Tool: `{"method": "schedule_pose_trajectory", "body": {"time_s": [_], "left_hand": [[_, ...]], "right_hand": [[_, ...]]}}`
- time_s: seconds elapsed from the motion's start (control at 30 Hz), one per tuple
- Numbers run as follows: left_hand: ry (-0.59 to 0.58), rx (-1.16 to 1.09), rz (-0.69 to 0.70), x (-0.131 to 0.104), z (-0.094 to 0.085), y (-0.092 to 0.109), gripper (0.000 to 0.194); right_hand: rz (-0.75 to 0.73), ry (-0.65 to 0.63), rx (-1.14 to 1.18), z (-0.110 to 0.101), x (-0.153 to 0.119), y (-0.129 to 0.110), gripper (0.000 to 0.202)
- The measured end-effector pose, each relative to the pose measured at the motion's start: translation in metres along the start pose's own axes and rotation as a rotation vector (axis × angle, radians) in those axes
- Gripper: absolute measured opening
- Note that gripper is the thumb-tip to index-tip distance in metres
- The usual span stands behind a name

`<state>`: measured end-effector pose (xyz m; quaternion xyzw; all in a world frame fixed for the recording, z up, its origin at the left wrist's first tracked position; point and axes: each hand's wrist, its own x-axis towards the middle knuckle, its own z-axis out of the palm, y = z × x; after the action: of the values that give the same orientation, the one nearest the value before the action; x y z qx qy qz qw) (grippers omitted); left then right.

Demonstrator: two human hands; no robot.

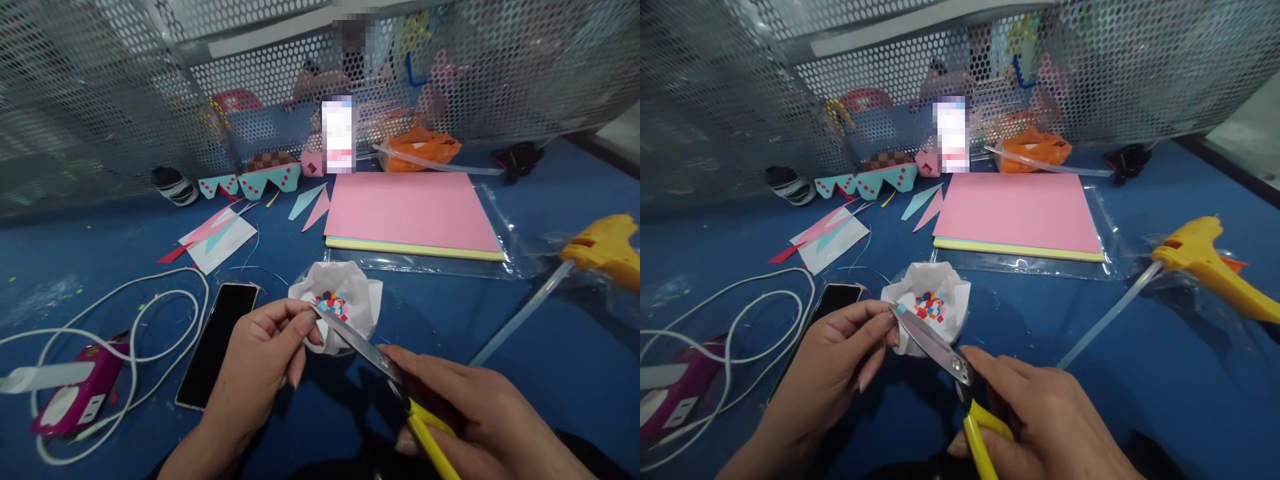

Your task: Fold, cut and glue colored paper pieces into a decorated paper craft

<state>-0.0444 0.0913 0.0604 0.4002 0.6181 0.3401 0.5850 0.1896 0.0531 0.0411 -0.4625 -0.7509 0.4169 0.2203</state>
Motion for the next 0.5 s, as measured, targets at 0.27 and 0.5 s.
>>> {"method": "schedule_pose_trajectory", "body": {"time_s": [0.27, 0.5], "left_hand": [[0.001, 0.044, 0.016, 0.0016, -0.0032, 0.0011, 0.027], [0.005, 0.042, 0.041, 0.0007, -0.0039, 0.0015, 0.020]], "right_hand": [[0.050, 0.020, 0.035, 0.0031, -0.0038, 0.0040, 0.042], [0.062, 0.014, 0.052, 0.0024, -0.0053, 0.0044, 0.037]]}}
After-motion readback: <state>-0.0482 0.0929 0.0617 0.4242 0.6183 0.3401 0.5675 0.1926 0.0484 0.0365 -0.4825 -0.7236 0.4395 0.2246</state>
